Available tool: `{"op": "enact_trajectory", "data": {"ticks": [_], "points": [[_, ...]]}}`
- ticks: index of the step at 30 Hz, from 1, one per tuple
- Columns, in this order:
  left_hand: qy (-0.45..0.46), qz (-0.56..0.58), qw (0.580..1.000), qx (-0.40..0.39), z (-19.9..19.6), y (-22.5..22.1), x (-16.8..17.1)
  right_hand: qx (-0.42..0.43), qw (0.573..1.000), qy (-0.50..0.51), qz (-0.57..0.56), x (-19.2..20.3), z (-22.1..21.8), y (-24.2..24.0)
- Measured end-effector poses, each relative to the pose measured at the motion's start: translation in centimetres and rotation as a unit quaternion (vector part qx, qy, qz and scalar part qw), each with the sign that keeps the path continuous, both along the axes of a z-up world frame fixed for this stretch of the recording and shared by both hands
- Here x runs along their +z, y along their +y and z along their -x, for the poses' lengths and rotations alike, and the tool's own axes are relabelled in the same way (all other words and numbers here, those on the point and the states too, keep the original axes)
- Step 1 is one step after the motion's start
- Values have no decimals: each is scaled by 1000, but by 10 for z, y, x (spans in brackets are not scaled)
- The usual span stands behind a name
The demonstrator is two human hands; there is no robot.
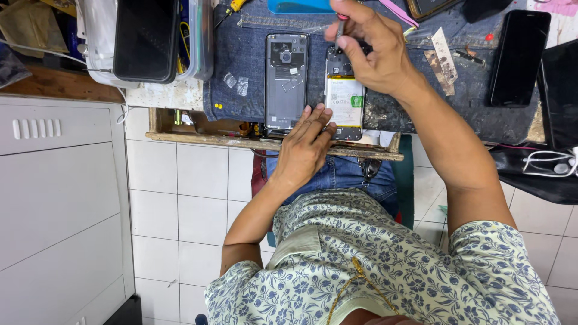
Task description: The person disassembles a mobile phone using a screwdriver and a prying tool, removes the battery and screws from the internal frame, and then separates the motherboard and components from the chassis.
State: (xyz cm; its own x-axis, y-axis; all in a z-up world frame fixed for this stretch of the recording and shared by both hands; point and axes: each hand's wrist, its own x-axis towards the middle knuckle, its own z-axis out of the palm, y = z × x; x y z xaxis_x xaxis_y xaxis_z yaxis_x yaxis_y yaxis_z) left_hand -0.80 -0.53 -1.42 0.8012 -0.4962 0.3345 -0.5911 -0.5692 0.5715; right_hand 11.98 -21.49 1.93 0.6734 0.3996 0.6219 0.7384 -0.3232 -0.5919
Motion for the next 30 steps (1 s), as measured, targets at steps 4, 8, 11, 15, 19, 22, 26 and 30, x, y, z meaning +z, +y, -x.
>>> {"op": "enact_trajectory", "data": {"ticks": [4, 8, 11, 15, 19, 22, 26, 30], "points": [[4, 1, 1000, -2, 1, 0, -2, 23, 998, 52, -23, -10, -4, -1], [-9, -9, 1000, 7, 1, -2, -2, 54, 979, 158, -113, -23, -6, -15], [-13, -5, 1000, 8, 2, -2, -4, 52, 980, 140, -133, -30, -11, -30], [-16, -9, 1000, 14, 4, -3, -4, 65, 976, 148, -145, -33, -15, -39], [-14, -4, 1000, 13, 2, -4, -4, 40, 982, 149, -109, -29, -13, -38], [-12, -5, 1000, 10, 2, -3, -3, 28, 984, 140, -102, -24, -11, -36], [-14, 2, 1000, 13, 1, -4, -2, 27, 985, 133, -108, -25, -11, -35], [-12, -1, 1000, 13, 2, -4, -1, 55, 984, 121, -120, -25, -8, -32]]}}
